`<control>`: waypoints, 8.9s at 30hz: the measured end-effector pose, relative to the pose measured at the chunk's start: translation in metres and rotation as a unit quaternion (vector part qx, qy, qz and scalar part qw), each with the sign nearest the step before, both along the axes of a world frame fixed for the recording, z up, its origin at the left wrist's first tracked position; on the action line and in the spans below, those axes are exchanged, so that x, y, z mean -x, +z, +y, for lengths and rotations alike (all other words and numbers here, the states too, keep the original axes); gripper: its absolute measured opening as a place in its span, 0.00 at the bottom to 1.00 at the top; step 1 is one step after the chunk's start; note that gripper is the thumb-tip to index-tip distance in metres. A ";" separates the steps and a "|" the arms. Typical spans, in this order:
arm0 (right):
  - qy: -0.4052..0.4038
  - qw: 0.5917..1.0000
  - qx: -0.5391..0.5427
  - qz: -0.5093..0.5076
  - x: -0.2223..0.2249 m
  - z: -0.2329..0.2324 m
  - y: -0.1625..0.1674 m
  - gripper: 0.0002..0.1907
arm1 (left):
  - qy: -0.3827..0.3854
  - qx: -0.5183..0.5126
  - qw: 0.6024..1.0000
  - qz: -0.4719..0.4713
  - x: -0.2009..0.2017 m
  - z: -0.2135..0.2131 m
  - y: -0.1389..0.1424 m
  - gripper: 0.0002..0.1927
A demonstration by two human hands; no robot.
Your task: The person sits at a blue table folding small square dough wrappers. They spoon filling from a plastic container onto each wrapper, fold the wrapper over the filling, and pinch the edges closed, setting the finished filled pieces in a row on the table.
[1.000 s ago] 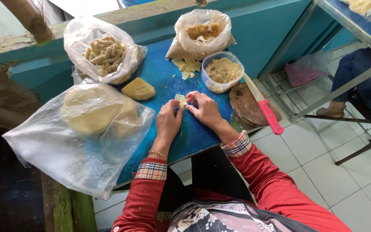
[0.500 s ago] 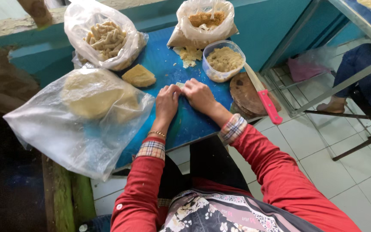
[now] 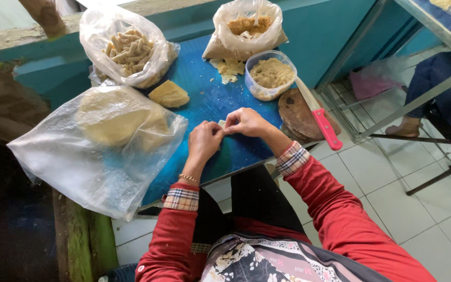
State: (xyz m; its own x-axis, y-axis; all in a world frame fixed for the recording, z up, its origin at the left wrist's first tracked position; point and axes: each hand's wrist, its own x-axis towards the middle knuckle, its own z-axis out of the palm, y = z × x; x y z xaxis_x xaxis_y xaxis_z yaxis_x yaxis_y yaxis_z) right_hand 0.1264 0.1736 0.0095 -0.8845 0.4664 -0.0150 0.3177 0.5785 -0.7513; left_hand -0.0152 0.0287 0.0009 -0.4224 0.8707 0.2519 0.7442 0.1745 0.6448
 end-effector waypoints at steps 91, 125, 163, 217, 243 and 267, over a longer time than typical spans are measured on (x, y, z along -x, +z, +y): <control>-0.205 0.883 -0.422 -0.012 -0.068 0.075 0.017 0.08 | -0.039 -0.133 0.990 0.029 -0.009 -0.017 0.017 0.11; -0.194 0.854 0.349 0.332 -0.068 -0.141 0.011 0.13 | -0.113 -0.206 0.783 -0.576 -0.072 -0.103 0.023 0.10; -0.079 0.869 -0.431 0.230 -0.154 -0.217 0.022 0.21 | -0.029 -0.157 0.697 -0.699 -0.127 -0.163 -0.030 0.12; 0.087 0.891 -0.432 0.109 0.168 0.006 0.018 0.32 | 0.045 -0.237 0.949 -0.202 -0.012 -0.117 0.039 0.08; -0.003 0.918 -0.250 0.308 0.043 -0.034 0.030 0.27 | -0.067 -0.242 0.660 -0.708 0.042 0.034 -0.017 0.25; -0.073 0.967 -0.091 0.226 0.035 -0.039 0.031 0.10 | 0.047 -0.180 0.711 -0.678 0.018 0.003 -0.021 0.17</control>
